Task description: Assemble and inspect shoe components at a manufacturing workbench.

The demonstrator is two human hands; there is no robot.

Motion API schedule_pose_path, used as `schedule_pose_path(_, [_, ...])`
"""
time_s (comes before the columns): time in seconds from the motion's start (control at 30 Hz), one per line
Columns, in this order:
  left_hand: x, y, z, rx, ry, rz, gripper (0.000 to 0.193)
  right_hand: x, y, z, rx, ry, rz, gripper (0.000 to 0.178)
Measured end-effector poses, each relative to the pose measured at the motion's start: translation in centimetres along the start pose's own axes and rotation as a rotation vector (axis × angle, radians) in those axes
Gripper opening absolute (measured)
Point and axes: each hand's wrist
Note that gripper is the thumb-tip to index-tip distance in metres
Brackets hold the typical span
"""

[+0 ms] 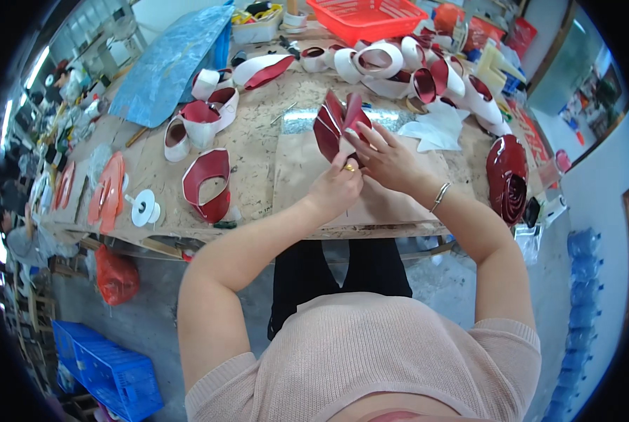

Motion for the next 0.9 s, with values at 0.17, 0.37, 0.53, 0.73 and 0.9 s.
schedule_pose_path(0.17, [0.1, 0.7, 0.6, -0.111, 0.138, -0.054, 0.009, 1.0, -0.3, -1.2, -0.503, -0.479, 0.242, 0.031])
schedule_pose_path(0.37, [-1.9, 1.7, 0.2, -0.086, 0.181, 0.067, 0.008, 0.1, -2.1, -0.6, 0.064, -0.387, -0.256, 0.031])
schedule_pose_path(0.53, [-0.5, 2.3, 0.0, -0.116, 0.170, -0.037, 0.010, 1.6, -3.4, -0.2, -0.435, -0.744, -0.162, 0.031])
schedule_pose_path(0.73, [-0.3, 2.4, 0.4, -0.083, 0.201, -0.048, 0.011, 0.9, -3.7, -0.7, -0.579, -0.882, 0.096, 0.024])
schedule_pose_path(0.9, [0.8, 2.6, -0.1, -0.151, 0.315, -0.101, 0.025, 0.4, -3.6, 3.8, -0.394, -0.738, 0.010, 0.019])
Point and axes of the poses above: each hand's wrist, its own y-axis away from the middle knuckle, its own z-axis out of the palm, x = y × z, and after that the axes turned 11 degrees about -x, right-handed
